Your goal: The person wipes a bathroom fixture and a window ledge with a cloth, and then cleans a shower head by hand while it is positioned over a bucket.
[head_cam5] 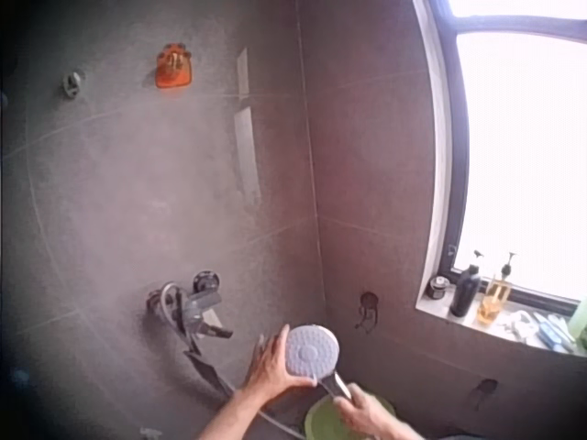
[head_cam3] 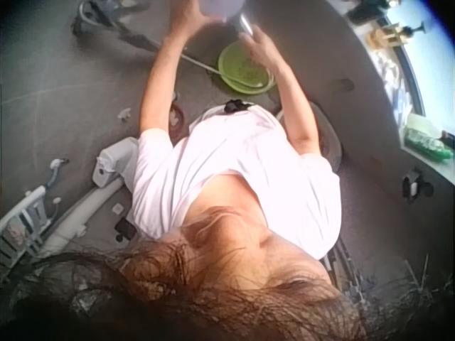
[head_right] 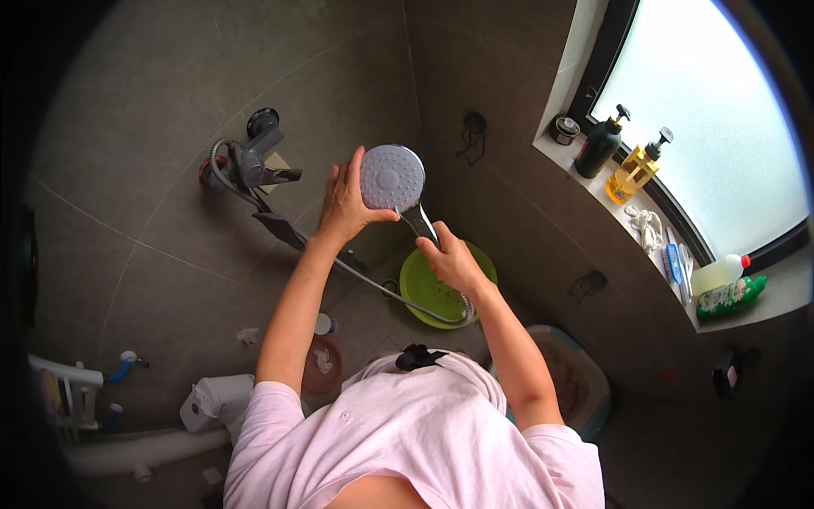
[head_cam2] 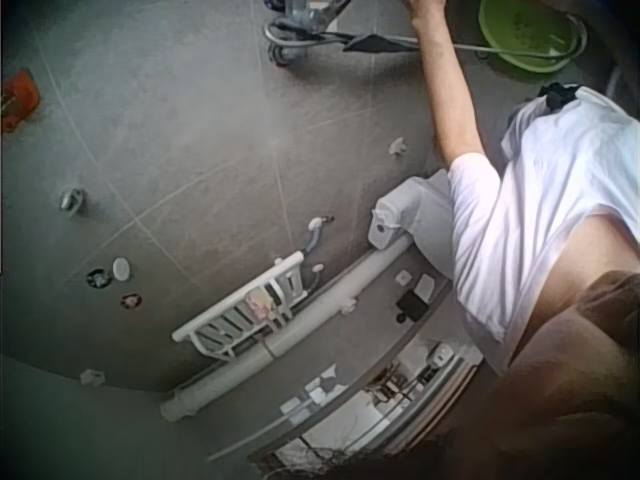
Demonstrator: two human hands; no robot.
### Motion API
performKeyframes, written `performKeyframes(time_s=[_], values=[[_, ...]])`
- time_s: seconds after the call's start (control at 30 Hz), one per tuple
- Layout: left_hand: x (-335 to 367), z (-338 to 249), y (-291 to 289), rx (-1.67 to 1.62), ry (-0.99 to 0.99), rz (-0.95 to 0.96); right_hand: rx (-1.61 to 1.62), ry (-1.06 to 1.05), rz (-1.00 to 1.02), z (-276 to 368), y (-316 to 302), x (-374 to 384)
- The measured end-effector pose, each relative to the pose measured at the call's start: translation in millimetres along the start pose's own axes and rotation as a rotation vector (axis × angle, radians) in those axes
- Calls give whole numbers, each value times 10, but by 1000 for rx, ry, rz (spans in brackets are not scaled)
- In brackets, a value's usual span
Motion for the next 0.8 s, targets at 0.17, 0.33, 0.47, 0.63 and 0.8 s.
performKeyframes(time_s=[0.17,0.33,0.47,0.63,0.8], values=[[7,-41,40,-51,-21,-70,-20,-16,-21,36,54,-12],[15,-54,58,-46,-31,-85,-48,-16,-39,27,75,13],[7,-42,132,-34,-52,-158,-113,-72,-88,-3,135,36],[16,-72,155,3,-91,-204,-136,-39,-98,11,181,55],[40,-123,130,27,-92,-302,-185,-84,-141,13,209,74]])
Point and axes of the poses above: each hand's wrist, its own x-axis towards the middle knuckle, its own y-axis out of the palm, z = x × y, the point moved 1 cm from there along x, towards the middle knuckle, and after that the axes turned 1 degree about y, right-handed, at the moved point
